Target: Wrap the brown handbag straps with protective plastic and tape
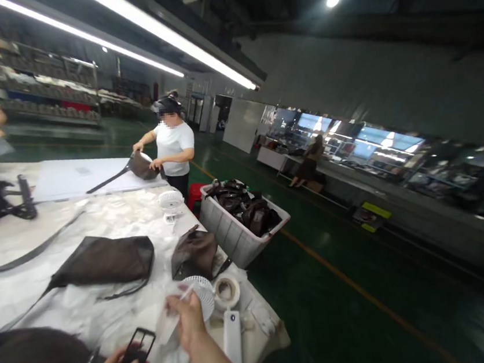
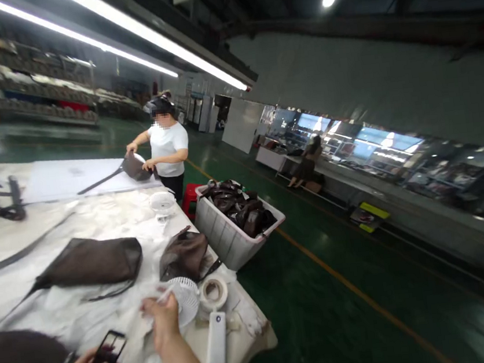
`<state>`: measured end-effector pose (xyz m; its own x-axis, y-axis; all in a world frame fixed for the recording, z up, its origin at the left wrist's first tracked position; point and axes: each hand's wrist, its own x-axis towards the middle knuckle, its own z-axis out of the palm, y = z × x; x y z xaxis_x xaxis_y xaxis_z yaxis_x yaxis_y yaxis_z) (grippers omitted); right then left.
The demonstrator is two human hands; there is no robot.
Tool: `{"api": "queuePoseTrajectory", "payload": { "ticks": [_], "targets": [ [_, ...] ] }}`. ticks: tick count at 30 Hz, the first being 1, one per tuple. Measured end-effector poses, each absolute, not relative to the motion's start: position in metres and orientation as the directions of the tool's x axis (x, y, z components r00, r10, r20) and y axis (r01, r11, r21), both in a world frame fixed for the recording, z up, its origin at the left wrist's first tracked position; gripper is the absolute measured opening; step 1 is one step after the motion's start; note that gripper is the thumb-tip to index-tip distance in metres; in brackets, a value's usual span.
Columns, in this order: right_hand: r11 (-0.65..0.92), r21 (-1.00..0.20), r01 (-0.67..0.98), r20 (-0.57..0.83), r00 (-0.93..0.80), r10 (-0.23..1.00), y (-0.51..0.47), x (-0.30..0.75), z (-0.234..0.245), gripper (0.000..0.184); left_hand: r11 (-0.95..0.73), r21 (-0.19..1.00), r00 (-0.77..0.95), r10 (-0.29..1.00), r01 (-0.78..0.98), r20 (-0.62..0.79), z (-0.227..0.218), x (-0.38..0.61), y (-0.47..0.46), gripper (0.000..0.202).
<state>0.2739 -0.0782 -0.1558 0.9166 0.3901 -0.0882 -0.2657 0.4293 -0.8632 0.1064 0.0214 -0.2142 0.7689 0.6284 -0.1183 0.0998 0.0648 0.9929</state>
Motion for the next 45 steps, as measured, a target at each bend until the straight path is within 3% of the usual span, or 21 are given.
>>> {"api": "queuePoseTrajectory", "payload": {
  "ticks": [3,8,14,21,27,29,31,33,35,40,45],
  "targets": [
    [0.399,-0.852,-0.339,-0.164,0.896,0.412,-0.074,0.281,-0.163,0.029,0.132,0.990,0.830,0.545,0.051,-0.116,-0.177,0.110,0.012,0.033],
    [0.430,-0.791,-0.436,-0.246,0.869,0.428,-0.067,0.280,-0.170,0.049,0.111,0.994,0.896,0.440,0.010,-0.058,-0.148,0.114,0.011,0.034],
    [0.335,-0.832,-0.442,-0.251,0.839,0.483,-0.058,0.276,-0.167,0.050,0.183,0.980,0.857,0.515,-0.072,-0.033,-0.165,0.121,0.014,0.035],
    [0.231,-0.967,-0.107,-0.006,0.916,0.400,-0.050,0.276,-0.162,0.054,0.177,0.975,0.820,0.573,-0.137,0.011,-0.169,0.122,0.000,0.037],
    [0.085,-0.975,0.207,0.222,0.853,0.472,-0.052,0.271,-0.157,0.051,0.176,0.975,0.852,0.523,-0.139,0.027,-0.171,0.121,-0.006,0.043],
    [0.133,-0.986,0.102,0.156,0.845,0.512,-0.054,0.265,-0.156,0.053,0.158,0.978,0.814,0.580,-0.135,0.019,-0.169,0.122,-0.006,0.047],
    [0.174,-0.975,-0.137,-0.002,0.792,0.611,-0.056,0.261,-0.154,0.053,0.156,0.978,0.784,0.621,-0.139,0.013,-0.164,0.122,-0.005,0.047],
    [0.122,-0.929,-0.349,-0.150,0.657,0.739,-0.059,0.258,-0.155,0.045,0.173,0.972,0.770,0.638,-0.156,0.010,-0.160,0.120,-0.004,0.046],
    [0.039,-0.905,-0.424,-0.224,0.552,0.803,-0.061,0.258,-0.157,0.037,0.195,0.965,0.760,0.650,-0.174,0.005,-0.157,0.118,-0.004,0.045],
    [0.172,-0.863,-0.474,-0.275,0.729,0.626,-0.060,0.265,-0.166,0.035,0.225,0.956,0.748,0.664,-0.189,-0.009,-0.161,0.116,-0.003,0.043],
    [0.146,-0.870,-0.470,-0.300,0.741,0.601,-0.060,0.268,-0.162,0.038,0.286,0.951,0.801,0.593,-0.117,-0.080,-0.169,0.121,-0.008,0.045]
  ]
}}
